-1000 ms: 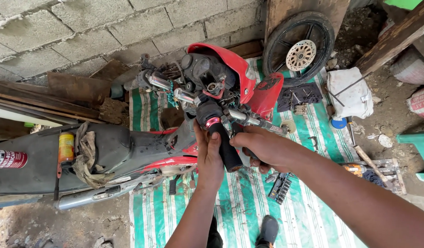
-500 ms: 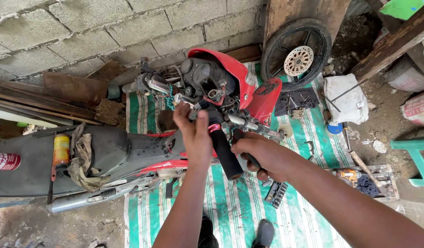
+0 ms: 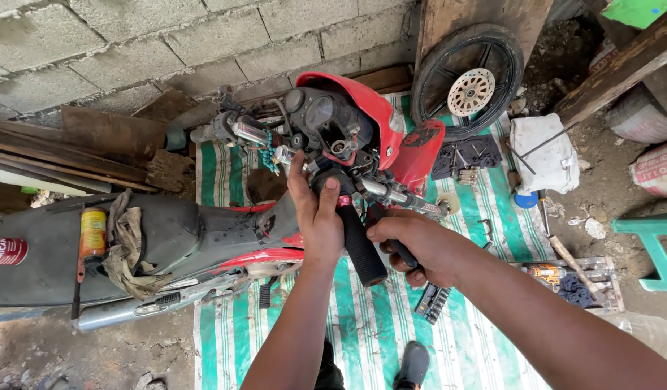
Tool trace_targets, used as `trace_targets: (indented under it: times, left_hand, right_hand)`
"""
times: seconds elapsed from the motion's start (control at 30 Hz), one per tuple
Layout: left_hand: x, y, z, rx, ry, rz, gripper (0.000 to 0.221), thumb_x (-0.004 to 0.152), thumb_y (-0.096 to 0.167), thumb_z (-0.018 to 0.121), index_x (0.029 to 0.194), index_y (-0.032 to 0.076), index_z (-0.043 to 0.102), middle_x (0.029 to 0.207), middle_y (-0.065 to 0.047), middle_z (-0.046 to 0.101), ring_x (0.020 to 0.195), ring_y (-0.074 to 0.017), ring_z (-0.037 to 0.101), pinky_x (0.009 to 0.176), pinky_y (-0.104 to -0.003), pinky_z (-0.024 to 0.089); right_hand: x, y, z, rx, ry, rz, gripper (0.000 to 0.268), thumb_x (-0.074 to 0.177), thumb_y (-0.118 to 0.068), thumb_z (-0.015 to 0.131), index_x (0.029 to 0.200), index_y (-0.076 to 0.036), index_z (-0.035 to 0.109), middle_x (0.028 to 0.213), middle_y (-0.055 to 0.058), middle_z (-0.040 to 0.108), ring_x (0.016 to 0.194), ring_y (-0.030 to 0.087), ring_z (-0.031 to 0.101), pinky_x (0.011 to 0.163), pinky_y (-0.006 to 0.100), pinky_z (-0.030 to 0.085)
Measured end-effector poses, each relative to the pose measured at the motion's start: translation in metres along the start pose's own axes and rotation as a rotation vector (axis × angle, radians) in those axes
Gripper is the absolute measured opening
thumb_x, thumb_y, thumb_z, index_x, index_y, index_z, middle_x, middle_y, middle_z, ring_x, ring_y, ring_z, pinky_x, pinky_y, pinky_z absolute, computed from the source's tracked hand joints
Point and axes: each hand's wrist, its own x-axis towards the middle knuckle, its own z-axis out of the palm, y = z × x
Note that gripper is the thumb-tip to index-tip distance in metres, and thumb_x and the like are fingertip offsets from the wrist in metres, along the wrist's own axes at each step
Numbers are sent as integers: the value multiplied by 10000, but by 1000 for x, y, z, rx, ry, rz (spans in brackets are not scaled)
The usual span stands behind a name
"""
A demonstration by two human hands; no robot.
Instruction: Reassembling a brake lever onto a motorcycle handlebar using a screwdriver.
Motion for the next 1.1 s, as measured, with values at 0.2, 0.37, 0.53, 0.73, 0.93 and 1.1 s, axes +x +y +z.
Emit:
trace_targets:
  times: [0.2,0.37,0.53,0.73,0.93,1.1]
  left_hand:
    - [1,3,3,4,9,-20,698,1177,385,590,1772,221,266,1815,-204,90,1628,-629,95,1304,-782,98]
    - [2,0,3,20,7,-26,699,1180,385,576,1774,207,253,1812,-213,90,1624,-641,98,1298,-799,107]
    - [-1,1,6,18,-2,-18,689,1191,376,548,1772,187,230,1797,-256,102,1606,-673,104,1275,-835,123]
    - [2,0,5,52,6,-40,659,1187,338,545,1757,205,243,1788,-253,123,1622,-637,139,1291,-823,154]
    - [2,-1,4,64,10,-58,648,1179,329,556,1745,229,258,1775,-233,134,1635,-611,136,1300,-811,162]
    - [4,-5,5,55,9,-53,637,1179,293,551,1740,203,263,1793,-218,100,1667,-593,35,1332,-796,83]
  right_hand:
    - [3,-1,1,-20,1,-14,593,1048,-193,539,1581,46,443,844,31,308,607,119,280,484,361,244]
    - [6,1,-3,-48,3,-32,592,1046,-192,563,1574,56,460,834,30,311,588,117,282,478,368,241]
    - [5,-2,1,-60,33,-37,496,1035,-161,590,1476,53,518,811,37,331,578,116,266,472,361,236]
    - [5,-10,9,-83,96,-4,458,1026,-163,606,1429,47,545,834,80,356,591,132,290,470,356,233]
    - [6,-11,5,-149,167,35,412,1036,-172,640,1383,41,582,796,84,351,592,131,257,480,372,215]
    - [-2,-20,12,-264,173,52,621,1043,-233,661,1544,86,478,827,114,398,581,141,297,477,366,237]
